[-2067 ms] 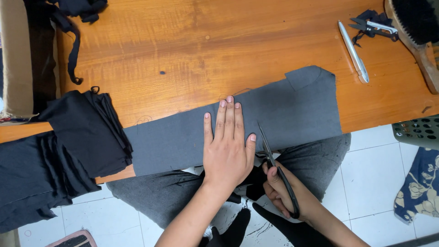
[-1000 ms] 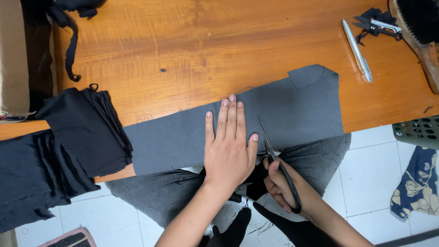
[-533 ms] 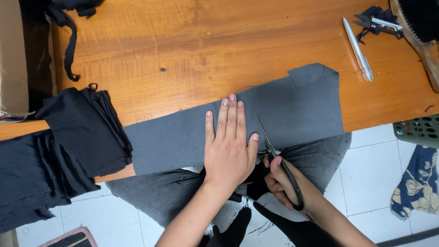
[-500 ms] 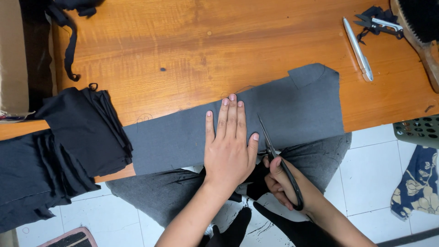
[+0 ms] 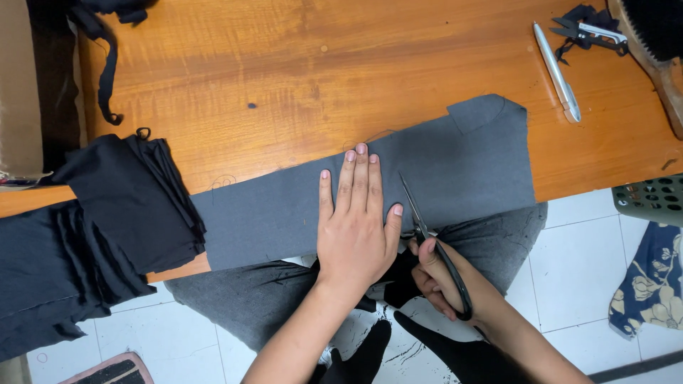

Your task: The person measures a piece of dark gray fabric with a tape measure and marks it with a pen. They then use scissors to cut the fabric along the marked lines.

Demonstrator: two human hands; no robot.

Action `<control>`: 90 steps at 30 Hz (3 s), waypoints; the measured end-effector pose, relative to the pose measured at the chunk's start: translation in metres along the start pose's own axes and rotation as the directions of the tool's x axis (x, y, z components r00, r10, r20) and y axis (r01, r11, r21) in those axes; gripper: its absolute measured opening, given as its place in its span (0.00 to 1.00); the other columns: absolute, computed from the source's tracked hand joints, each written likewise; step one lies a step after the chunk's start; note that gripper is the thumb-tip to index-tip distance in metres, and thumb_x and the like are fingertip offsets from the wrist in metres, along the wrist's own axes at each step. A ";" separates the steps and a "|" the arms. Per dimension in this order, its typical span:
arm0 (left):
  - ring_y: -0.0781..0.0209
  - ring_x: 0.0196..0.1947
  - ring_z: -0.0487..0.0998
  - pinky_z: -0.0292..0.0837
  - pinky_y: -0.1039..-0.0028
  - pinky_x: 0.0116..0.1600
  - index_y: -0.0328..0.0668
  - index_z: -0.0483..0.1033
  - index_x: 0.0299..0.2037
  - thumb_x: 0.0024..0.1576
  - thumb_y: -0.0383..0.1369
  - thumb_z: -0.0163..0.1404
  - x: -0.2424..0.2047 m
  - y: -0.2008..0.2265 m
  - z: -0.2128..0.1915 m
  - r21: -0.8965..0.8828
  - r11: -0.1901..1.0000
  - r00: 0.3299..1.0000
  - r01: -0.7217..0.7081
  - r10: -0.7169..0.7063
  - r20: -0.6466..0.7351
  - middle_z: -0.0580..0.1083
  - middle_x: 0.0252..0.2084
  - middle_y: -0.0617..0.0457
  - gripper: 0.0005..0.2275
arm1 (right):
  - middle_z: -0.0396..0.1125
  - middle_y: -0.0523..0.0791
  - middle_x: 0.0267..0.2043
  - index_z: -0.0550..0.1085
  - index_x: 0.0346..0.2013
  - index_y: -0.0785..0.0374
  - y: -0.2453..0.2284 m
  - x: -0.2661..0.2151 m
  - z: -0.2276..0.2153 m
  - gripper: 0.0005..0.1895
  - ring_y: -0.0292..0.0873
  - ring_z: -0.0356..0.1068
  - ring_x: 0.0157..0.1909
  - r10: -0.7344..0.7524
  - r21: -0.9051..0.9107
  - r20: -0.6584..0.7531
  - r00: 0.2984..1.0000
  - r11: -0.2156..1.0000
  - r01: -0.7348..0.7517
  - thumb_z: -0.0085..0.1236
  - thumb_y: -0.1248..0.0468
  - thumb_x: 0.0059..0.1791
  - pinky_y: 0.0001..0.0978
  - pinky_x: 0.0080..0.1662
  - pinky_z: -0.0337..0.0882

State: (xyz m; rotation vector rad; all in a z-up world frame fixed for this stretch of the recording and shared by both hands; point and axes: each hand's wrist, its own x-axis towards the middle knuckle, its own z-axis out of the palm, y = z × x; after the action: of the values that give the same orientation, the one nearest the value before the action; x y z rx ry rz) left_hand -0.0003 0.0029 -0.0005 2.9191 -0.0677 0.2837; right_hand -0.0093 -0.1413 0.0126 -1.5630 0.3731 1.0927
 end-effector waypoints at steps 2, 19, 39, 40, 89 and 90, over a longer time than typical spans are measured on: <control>0.56 0.63 0.48 0.39 0.61 0.64 0.33 0.52 0.59 0.56 0.42 0.28 0.000 0.000 0.000 0.005 1.000 1.000 -0.002 0.002 0.007 0.51 0.62 0.45 0.24 | 0.46 0.45 0.12 0.63 0.35 0.64 0.004 0.003 -0.001 0.29 0.35 0.42 0.04 0.004 0.003 -0.030 1.000 1.000 -0.004 0.32 0.41 0.38 0.21 0.08 0.47; 0.58 0.64 0.44 0.35 0.61 0.65 0.35 0.49 0.60 0.56 0.42 0.28 0.013 -0.004 0.002 -0.036 0.999 0.999 -0.028 0.029 0.026 0.48 0.63 0.47 0.24 | 0.53 0.42 0.16 0.63 0.51 0.57 -0.008 -0.048 -0.055 0.23 0.36 0.54 0.18 -0.387 -0.313 -0.388 0.837 0.909 0.275 0.48 0.68 0.41 0.25 0.25 0.56; 0.53 0.59 0.56 0.45 0.58 0.62 0.34 0.57 0.55 0.43 0.50 0.51 -0.020 0.007 -0.020 -0.063 0.928 0.930 -0.366 0.365 -0.038 0.59 0.58 0.45 0.34 | 0.59 0.48 0.17 0.56 0.53 0.72 0.046 -0.058 -0.077 0.29 0.28 0.49 0.06 -0.728 0.337 -0.232 0.645 0.562 0.755 0.42 0.53 0.46 0.16 0.08 0.53; 0.54 0.57 0.59 0.49 0.59 0.61 0.36 0.59 0.55 0.49 0.40 0.47 -0.023 0.004 -0.015 -0.050 0.922 0.921 -0.384 0.378 -0.095 0.61 0.57 0.48 0.25 | 0.57 0.48 0.20 0.54 0.54 0.71 0.052 -0.054 -0.080 0.35 0.30 0.50 0.09 -0.700 0.436 -0.127 0.702 0.596 0.674 0.49 0.50 0.43 0.17 0.12 0.53; 0.43 0.50 0.62 0.57 0.61 0.51 0.28 0.63 0.42 0.50 0.44 0.35 -0.013 0.008 -0.019 -0.091 0.985 0.968 0.149 -0.164 -0.188 0.62 0.50 0.36 0.22 | 0.59 0.48 0.16 0.65 0.42 0.69 0.021 -0.010 -0.031 0.18 0.36 0.51 0.07 -0.372 0.205 0.097 0.923 0.915 0.347 0.45 0.60 0.42 0.24 0.10 0.54; 0.43 0.50 0.62 0.57 0.61 0.51 0.28 0.63 0.42 0.50 0.44 0.35 -0.011 0.005 -0.023 -0.091 0.984 0.967 0.155 -0.170 -0.189 0.62 0.50 0.36 0.22 | 0.59 0.48 0.16 0.65 0.42 0.69 0.021 -0.009 -0.032 0.18 0.36 0.51 0.07 -0.370 0.201 0.102 0.924 0.917 0.345 0.45 0.60 0.42 0.24 0.10 0.54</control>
State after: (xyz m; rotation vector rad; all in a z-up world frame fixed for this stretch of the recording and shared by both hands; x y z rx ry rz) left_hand -0.0160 0.0030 0.0205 2.7837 0.1871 0.5262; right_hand -0.0158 -0.1791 0.0051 -1.3218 0.0809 0.8485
